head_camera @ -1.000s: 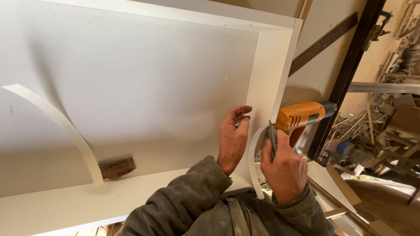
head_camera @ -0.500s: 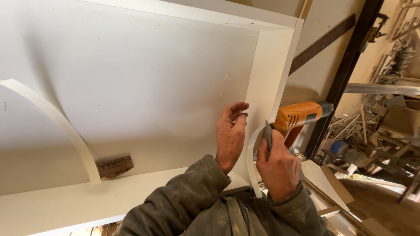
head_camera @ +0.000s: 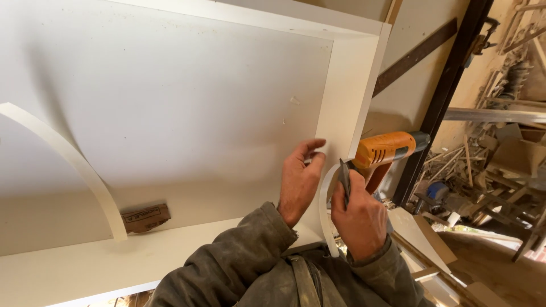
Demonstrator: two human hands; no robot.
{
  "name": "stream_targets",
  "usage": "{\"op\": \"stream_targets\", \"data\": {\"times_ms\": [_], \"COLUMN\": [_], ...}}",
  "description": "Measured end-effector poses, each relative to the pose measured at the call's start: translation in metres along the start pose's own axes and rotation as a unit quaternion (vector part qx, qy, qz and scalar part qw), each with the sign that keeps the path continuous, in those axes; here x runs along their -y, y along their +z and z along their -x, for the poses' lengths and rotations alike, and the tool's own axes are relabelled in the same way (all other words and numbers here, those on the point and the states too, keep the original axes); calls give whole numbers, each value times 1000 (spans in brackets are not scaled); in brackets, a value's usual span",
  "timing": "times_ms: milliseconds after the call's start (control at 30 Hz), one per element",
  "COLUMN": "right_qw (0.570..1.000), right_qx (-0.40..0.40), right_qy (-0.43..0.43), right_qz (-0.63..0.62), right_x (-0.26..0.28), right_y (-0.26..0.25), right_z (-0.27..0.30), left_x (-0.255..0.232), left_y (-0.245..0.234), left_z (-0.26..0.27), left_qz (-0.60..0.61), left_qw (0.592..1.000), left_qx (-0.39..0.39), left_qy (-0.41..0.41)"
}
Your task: The person uses a utility knife to trim excess edge banding from the corners of a white cabinet door. They then use a heat gun to apply heat to the edges and press the banding down with their fingers to ensure it adheres smoothly.
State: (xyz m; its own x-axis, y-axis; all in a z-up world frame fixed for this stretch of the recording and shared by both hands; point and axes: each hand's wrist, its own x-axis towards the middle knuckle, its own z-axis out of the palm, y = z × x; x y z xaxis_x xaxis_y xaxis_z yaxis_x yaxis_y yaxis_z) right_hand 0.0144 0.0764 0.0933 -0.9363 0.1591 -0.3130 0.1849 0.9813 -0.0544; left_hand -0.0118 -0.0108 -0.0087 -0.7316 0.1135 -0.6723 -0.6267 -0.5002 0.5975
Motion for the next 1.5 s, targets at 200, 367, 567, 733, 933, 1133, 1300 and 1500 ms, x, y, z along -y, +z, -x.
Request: {"op": "stream_targets", "data": {"times_ms": [200,367,567,733,933,1133,1300,1500], "right_qw": [999,999,999,998,997,996,997,996], "right_qx": [27,11,39,53,60,91,78,86], "right_qy": [-9,-11,4,-1,-3,-6,-8,-5], "right_qz": [23,30,12,30,57,9,15,11], "right_x": [-6,-11,-9,-10,-16,-17,-18,-15], "right_y": [14,18,11,17,19,14,17,9], "right_z": [-2,9,3,4,11,8,9,5], "left_x": [-2,1,5,5,8,5,5,21], "left_y": [-3,-15,-23,-22,-23,-19,-14,-13], "left_z": [8,15,16,13,9,5,-3,-8], "left_qz": [-58,-155,-159,-165,-198,-179,-191,-199], "left_qw": [997,985,985,983,975,979,979,977], "left_qx": [54,59,58,79,91,102,75,69], "left_qy": [-16,40,40,27,31,-7,-18,38]}}
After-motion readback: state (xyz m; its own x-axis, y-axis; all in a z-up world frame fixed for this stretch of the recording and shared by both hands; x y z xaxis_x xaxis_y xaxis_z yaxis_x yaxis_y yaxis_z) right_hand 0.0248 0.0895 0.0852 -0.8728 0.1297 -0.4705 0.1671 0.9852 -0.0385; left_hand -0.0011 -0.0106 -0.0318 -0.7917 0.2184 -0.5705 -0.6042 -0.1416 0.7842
